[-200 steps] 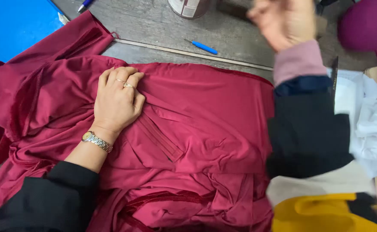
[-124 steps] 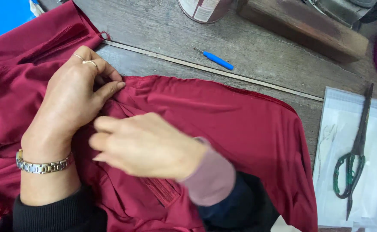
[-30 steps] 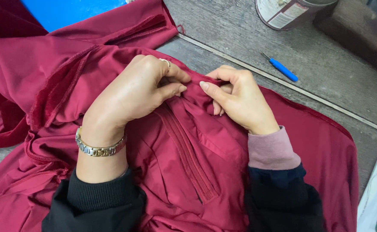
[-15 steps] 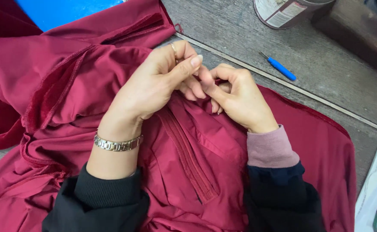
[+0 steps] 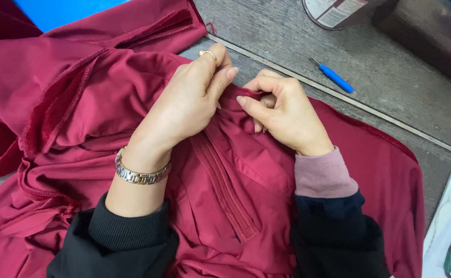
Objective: Folding and aligning the edge of a red garment on a work table
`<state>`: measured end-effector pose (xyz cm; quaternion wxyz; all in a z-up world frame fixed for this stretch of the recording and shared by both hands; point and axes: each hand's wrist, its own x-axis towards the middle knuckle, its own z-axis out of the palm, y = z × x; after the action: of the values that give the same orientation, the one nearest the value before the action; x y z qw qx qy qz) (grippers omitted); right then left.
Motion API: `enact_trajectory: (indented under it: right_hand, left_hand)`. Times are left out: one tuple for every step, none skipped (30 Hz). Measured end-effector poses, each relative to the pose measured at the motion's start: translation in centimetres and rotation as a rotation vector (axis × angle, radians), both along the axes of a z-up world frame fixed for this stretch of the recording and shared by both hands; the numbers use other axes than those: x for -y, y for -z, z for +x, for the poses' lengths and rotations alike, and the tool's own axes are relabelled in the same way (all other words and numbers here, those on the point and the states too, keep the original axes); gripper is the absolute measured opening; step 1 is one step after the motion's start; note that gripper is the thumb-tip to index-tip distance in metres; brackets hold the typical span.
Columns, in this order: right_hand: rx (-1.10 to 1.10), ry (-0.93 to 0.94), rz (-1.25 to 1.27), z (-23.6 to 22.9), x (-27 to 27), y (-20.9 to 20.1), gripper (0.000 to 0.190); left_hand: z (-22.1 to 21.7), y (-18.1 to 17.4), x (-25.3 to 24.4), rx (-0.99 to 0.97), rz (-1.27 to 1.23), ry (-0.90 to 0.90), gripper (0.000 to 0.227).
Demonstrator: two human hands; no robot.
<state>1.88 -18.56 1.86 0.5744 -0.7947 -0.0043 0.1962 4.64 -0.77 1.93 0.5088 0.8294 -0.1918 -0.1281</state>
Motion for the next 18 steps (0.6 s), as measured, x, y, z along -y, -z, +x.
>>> enact_trajectory:
  right_hand:
    - [-0.016, -0.001, -0.003, 0.0, 0.0, 0.0, 0.006]
    - [-0.016, 0.0, -0.003, 0.0, 0.1, 0.0, 0.006]
    - [-0.025, -0.004, -0.005, 0.0, 0.2, 0.1, 0.006]
    - [-0.034, -0.008, -0.007, 0.1, 0.3, 0.2, 0.007]
    - [-0.034, -0.006, -0.007, 0.1, 0.4, 0.1, 0.007]
    - [-0.02, -0.016, -0.024, 0.1, 0.5, 0.0, 0.007]
    - [-0.005, -0.025, -0.041, 0.1, 0.6, -0.2, 0.007]
    - [-0.005, -0.024, -0.04, 0.2, 0.8, 0.0, 0.007]
    - [-0.004, -0.046, -0.04, 0.2, 0.9, 0.2, 0.007]
    - [-0.003, -0.068, -0.04, 0.1, 1.1, 0.3, 0.008]
    - [-0.003, -0.067, -0.04, 0.1, 1.1, 0.0, 0.008]
    - [-0.047, -0.047, -0.051, 0.1, 1.1, -0.3, 0.009]
    - [-0.093, -0.028, -0.062, 0.1, 1.1, -0.6, 0.009]
    - [-0.093, -0.027, -0.062, 0.1, 1.2, -0.5, 0.009]
    - [-0.073, -0.035, -0.06, 0.1, 1.3, -0.3, 0.007]
    - [-0.054, -0.042, -0.059, 0.2, 1.4, -0.2, 0.006]
    - [-0.053, -0.042, -0.059, 0.2, 1.3, -0.4, 0.006]
    - [-0.103, -0.025, -0.061, 0.2, 1.3, -0.7, 0.006]
  left_hand:
    - [0.0, 0.0, 0.0, 0.019, 0.023, -0.006, 0.029]
    - [-0.1, 0.0, 0.0, 0.019, 0.024, -0.005, 0.029]
    - [-0.1, -0.1, -0.1, 0.032, 0.046, -0.006, 0.027]
    - [-0.1, -0.1, -0.1, 0.045, 0.069, -0.007, 0.026]
    - [0.0, -0.1, -0.1, 0.044, 0.069, -0.006, 0.026]
    - [0.0, 0.0, -0.2, 0.049, 0.068, -0.011, 0.027]
    - [0.0, 0.0, -0.2, 0.053, 0.068, -0.016, 0.027]
    - [0.1, -0.1, -0.2, 0.053, 0.068, -0.014, 0.027]
    - [0.1, -0.1, -0.3, 0.069, 0.067, -0.015, 0.028]
    - [0.1, -0.1, -0.3, 0.085, 0.065, -0.015, 0.028]
    - [0.1, -0.2, -0.3, 0.086, 0.065, -0.014, 0.028]
    - [0.2, -0.4, -0.3, 0.052, 0.055, -0.032, 0.025]
    - [0.2, -0.5, -0.3, 0.018, 0.046, -0.051, 0.023]
    - [0.2, -0.4, -0.3, 0.017, 0.046, -0.05, 0.023]
    - [0.2, -0.4, -0.3, 0.088, 0.011, -0.041, 0.02]
    - [0.3, -0.3, -0.3, 0.16, -0.023, -0.03, 0.018]
    - [0.3, -0.5, -0.3, 0.16, -0.023, -0.03, 0.018]
    - [0.4, -0.7, -0.2, 0.246, -0.005, -0.021, 0.013]
